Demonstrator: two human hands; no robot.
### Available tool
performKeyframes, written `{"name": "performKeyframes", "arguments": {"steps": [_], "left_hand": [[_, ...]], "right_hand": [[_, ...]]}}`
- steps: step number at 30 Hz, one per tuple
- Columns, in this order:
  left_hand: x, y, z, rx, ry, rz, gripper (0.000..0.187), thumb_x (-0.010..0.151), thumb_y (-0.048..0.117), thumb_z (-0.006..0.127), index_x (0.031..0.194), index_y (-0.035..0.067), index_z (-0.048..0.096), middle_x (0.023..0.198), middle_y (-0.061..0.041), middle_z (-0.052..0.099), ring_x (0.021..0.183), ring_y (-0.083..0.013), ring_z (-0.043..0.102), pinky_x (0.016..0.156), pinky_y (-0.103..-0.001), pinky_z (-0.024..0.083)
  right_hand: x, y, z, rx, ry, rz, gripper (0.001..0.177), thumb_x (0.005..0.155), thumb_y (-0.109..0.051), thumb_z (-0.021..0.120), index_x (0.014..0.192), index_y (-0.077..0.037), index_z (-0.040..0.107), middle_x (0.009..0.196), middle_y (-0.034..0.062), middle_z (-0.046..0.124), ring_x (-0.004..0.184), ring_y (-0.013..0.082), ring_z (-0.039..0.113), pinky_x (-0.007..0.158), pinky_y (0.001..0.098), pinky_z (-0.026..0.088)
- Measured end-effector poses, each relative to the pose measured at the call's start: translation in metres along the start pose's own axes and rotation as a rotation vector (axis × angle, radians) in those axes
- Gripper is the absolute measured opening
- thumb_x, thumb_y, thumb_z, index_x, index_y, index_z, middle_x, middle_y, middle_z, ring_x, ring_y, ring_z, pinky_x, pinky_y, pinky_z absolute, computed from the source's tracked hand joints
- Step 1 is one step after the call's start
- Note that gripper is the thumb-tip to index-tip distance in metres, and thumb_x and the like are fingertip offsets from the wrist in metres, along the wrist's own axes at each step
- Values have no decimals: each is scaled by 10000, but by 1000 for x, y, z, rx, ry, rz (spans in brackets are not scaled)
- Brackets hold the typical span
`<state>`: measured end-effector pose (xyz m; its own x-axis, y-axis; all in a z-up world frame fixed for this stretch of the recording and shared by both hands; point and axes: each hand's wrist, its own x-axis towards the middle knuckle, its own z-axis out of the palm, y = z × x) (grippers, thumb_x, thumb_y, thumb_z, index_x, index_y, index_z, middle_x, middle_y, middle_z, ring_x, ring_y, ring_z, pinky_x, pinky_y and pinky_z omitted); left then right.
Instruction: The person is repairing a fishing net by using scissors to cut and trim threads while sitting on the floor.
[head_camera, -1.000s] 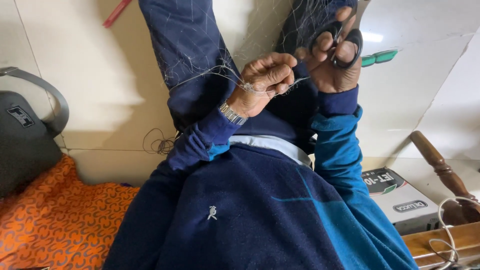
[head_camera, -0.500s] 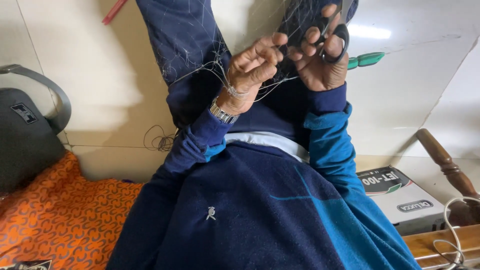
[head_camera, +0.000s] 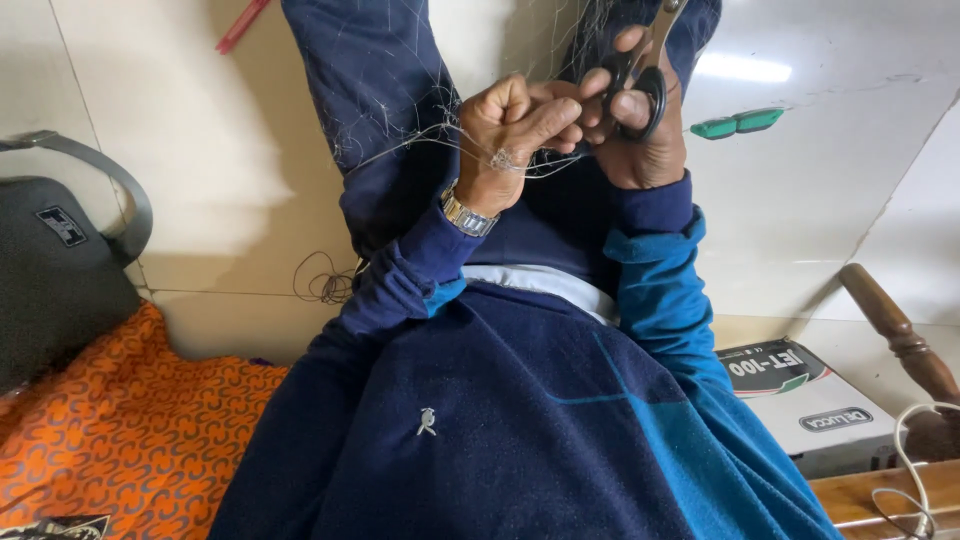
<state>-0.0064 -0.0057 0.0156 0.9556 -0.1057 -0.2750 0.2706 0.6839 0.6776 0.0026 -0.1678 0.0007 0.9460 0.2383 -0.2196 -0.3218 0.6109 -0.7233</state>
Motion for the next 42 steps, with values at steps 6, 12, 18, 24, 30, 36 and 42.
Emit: {"name": "performKeyframes", "arguments": {"steps": [6,12,18,24,30,36,42], "left_hand": [[-1,-1,2,13,54,-6,414,738,2,707,593,102,332,895,-195,669,519,-165,632,422,-222,523],[-1,0,2,-14,-23,79,416,762,-40,671,594,98,316,867,-137,667,528,-132,553,463,-230,485],[-1,0,-2,60,-49,130,441,753,-61,659,602,98,276,865,-128,667,517,-138,534,436,-223,437],[-4,4,-4,70,-63,131,423,751,-32,669,598,115,303,838,-128,674,512,-109,524,459,-221,467],[-7,6,-4,48,-76,148,411,751,-35,658,603,124,310,779,-99,669,514,-109,525,470,-223,472],[-11,3,-4,31,-65,92,385,745,-15,670,612,134,341,767,-98,668,526,-110,537,481,-222,483],[-8,6,-4,84,-62,141,410,737,-33,661,606,138,312,753,-82,664,519,-100,519,472,-212,466]], "right_hand": [[3,-8,4,-163,-45,-40,433,774,-44,699,1164,-121,528,908,119,646,513,108,464,461,205,362],[5,-7,5,-113,-47,-43,430,788,-111,712,1175,-149,526,909,97,650,625,135,554,459,197,370],[5,-5,9,-110,-10,2,427,789,-83,716,1175,-150,546,935,108,657,633,142,561,452,205,375],[-6,-19,9,-317,45,3,453,739,-117,757,1143,-120,552,873,112,650,611,145,587,462,188,413],[-29,-48,-22,-764,-185,185,588,632,-278,759,1139,-58,561,787,39,607,658,109,579,599,190,464],[-34,-73,-19,-834,-297,402,598,564,-254,772,1098,-58,584,743,56,625,602,115,584,572,197,456],[-20,-97,-31,-775,-435,261,604,668,-267,700,1193,-36,511,984,91,614,911,209,628,877,325,528]]}}
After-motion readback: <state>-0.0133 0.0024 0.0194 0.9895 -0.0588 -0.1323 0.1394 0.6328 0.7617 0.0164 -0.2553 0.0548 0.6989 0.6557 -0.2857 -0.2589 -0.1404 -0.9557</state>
